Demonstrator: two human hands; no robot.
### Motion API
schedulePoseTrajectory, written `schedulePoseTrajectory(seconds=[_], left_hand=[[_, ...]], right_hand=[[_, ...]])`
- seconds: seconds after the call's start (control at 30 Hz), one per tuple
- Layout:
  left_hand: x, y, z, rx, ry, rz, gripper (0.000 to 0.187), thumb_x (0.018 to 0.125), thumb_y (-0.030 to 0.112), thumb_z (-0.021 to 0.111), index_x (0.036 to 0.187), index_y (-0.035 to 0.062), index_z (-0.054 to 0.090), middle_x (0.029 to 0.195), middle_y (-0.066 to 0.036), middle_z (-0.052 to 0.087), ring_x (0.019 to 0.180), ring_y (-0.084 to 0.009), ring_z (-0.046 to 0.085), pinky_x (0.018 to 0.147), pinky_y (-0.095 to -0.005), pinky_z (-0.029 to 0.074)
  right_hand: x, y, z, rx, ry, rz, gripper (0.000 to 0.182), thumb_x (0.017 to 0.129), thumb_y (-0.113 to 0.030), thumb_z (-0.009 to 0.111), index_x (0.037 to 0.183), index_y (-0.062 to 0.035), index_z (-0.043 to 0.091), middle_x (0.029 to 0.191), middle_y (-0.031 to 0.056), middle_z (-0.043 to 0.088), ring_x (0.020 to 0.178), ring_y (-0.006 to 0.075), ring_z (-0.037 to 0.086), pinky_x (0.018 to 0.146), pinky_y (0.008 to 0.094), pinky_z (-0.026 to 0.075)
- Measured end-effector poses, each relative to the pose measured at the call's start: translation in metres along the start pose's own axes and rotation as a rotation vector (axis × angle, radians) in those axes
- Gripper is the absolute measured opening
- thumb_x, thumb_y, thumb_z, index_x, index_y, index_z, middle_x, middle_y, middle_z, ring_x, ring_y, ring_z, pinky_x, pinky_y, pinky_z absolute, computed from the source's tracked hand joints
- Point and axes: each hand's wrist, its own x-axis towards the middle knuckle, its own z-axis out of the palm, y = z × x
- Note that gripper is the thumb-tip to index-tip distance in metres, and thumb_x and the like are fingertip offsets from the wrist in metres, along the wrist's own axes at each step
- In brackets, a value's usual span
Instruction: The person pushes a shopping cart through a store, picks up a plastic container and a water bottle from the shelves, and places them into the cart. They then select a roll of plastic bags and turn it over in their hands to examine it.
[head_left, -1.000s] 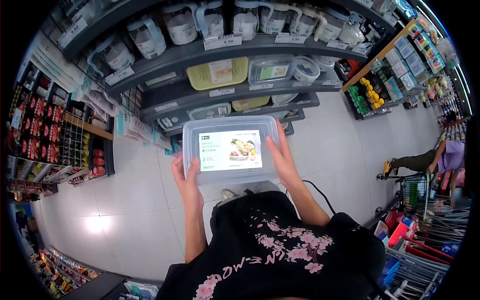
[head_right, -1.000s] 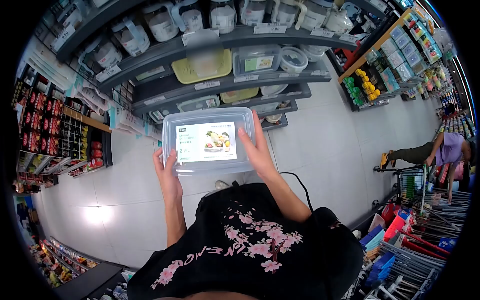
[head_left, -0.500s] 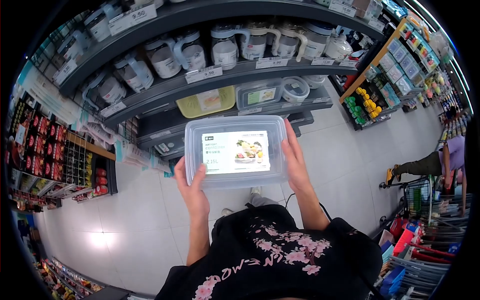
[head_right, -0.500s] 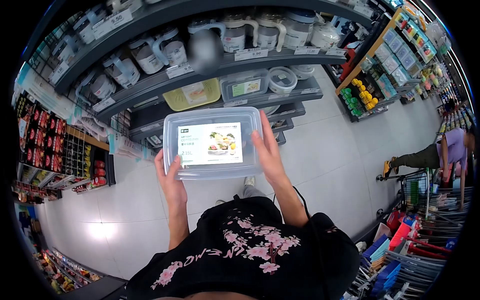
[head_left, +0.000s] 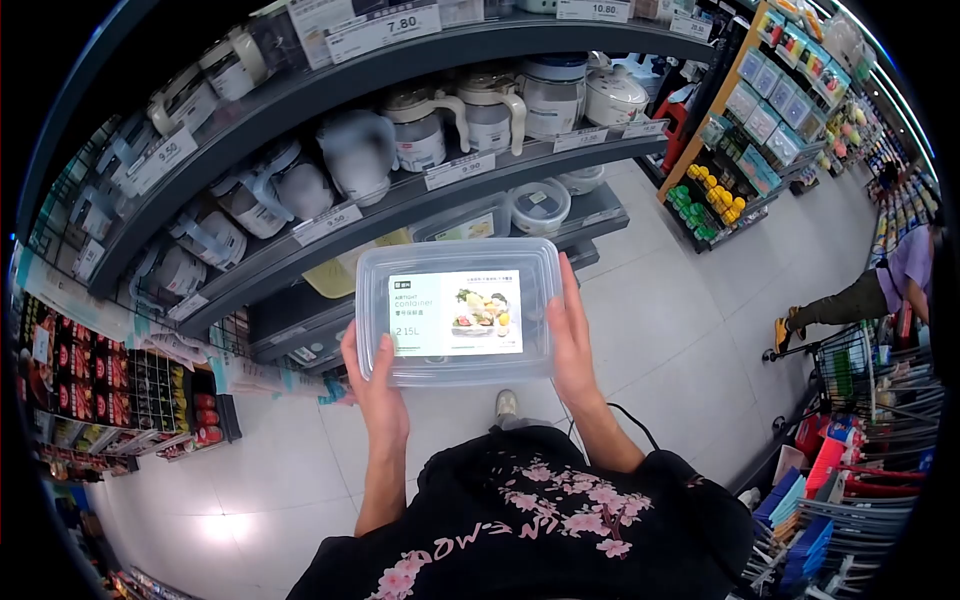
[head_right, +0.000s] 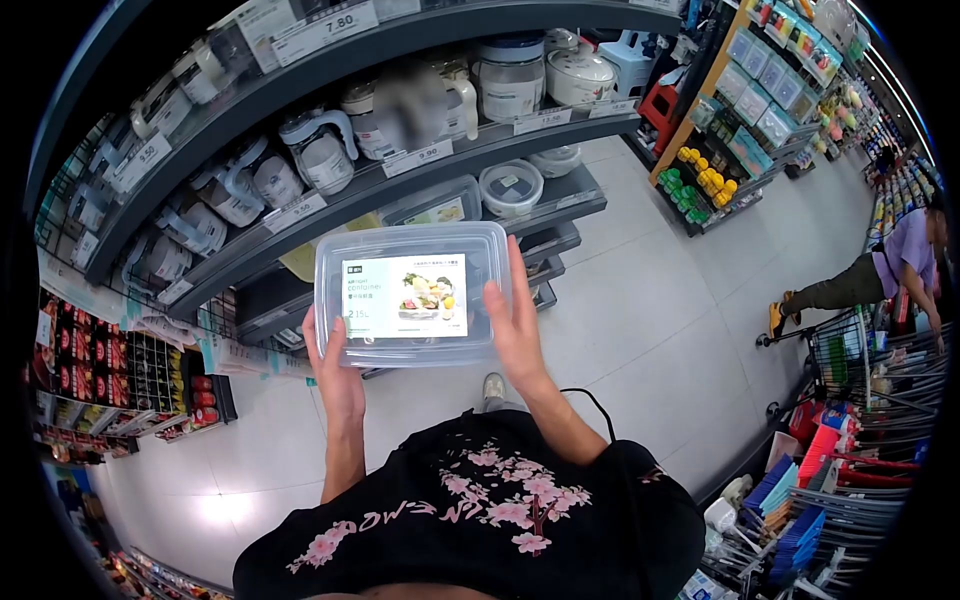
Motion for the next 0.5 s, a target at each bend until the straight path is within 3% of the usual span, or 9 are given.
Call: schedulePoseTrajectory(seconds=[0.1,0.37,0.43,0.5], left_hand=[[0.01,-0.006,0.014,0.0,0.006,-0.004,0.052,0.1,0.022,0.065,0.144,0.007,0.041,0.139,-0.012,0.049,0.13,-0.0219,0.046,0.111,-0.0373,0.033],[0.028,-0.021,0.037,-0.084,0.043,-0.121,0.048,0.099,0.017,0.061,0.144,0.0075,0.044,0.135,-0.012,0.056,0.127,-0.0226,0.052,0.107,-0.0404,0.041],[0.028,-0.023,0.035,-0.092,0.061,-0.122,0.048,0.099,0.017,0.06,0.143,0.0078,0.044,0.134,-0.012,0.056,0.127,-0.023,0.052,0.107,-0.0406,0.041],[0.027,-0.024,0.035,-0.135,0.084,-0.103,0.045,0.099,0.016,0.063,0.139,0.0066,0.048,0.13,-0.01,0.057,0.123,-0.0195,0.053,0.105,-0.0365,0.041]], right_hand=[[0.01,-0.005,-0.008,-0.004,0.016,-0.015,0.071,0.107,-0.028,0.05,0.16,0.0033,0.014,0.165,0.0196,0.022,0.152,0.0251,0.024,0.122,0.0354,0.019],[0.029,0.011,-0.038,0.032,-0.03,-0.005,0.069,0.111,-0.043,0.03,0.16,0.0036,0.014,0.167,0.0179,0.018,0.153,0.0264,0.02,0.123,0.036,0.017],[0.032,0.007,-0.043,0.071,-0.05,0.027,0.069,0.111,-0.042,0.03,0.16,0.0041,0.013,0.167,0.0183,0.017,0.154,0.0267,0.018,0.124,0.0363,0.015],[0.036,0.006,-0.043,0.104,-0.077,0.063,0.069,0.111,-0.041,0.03,0.16,0.0047,0.012,0.168,0.0187,0.015,0.155,0.027,0.015,0.125,0.0365,0.013]])
